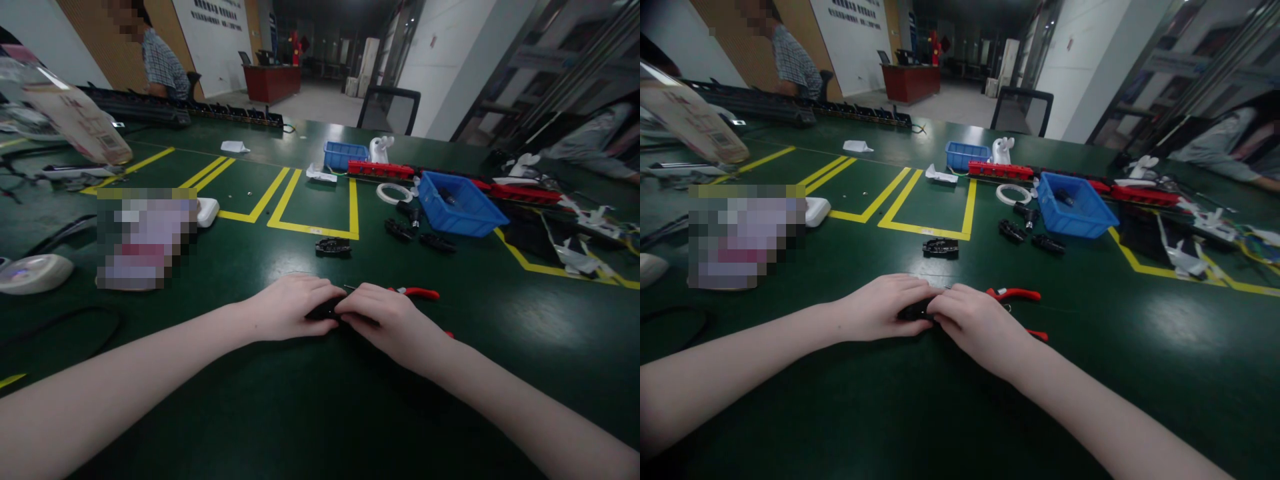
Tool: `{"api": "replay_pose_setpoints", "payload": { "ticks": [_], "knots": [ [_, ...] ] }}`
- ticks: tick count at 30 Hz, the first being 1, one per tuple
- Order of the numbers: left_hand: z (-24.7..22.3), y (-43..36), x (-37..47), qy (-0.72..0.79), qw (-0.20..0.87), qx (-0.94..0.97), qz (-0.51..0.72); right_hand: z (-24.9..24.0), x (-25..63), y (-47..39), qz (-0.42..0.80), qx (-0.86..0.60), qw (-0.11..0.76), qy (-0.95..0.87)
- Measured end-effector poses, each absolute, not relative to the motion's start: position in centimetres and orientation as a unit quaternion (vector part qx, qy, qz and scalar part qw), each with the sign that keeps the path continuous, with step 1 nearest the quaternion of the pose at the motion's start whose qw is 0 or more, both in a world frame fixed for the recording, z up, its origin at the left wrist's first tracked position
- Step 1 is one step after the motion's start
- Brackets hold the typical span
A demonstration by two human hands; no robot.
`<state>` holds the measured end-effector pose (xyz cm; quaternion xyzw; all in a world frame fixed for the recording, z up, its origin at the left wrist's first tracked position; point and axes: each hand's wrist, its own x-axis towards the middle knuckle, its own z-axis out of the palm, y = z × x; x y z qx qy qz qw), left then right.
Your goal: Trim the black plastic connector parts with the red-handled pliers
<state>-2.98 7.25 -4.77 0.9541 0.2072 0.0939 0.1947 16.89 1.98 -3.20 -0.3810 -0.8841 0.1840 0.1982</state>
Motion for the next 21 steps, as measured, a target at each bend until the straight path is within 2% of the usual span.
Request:
{"api": "replay_pose_setpoints", "payload": {
  "ticks": [4, 10, 14, 21],
  "knots": [
    [-4.7, 7.2, -3.0, 0.214, 0.206, 0.950, 0.097, -3.9, 17.2, 1.8, 0.215, -0.416, 0.230, -0.853],
    [-4.6, 7.1, -3.0, 0.231, 0.218, 0.943, 0.101, -3.4, 18.7, 1.3, 0.154, -0.416, 0.242, -0.863],
    [-4.6, 7.1, -3.0, 0.263, 0.242, 0.928, 0.105, -4.1, 21.1, 1.0, 0.034, -0.521, 0.179, -0.834],
    [-4.6, 7.2, -3.2, 0.269, 0.281, 0.914, 0.117, -5.8, 22.4, 0.1, -0.040, -0.601, 0.113, -0.790]
  ]
}}
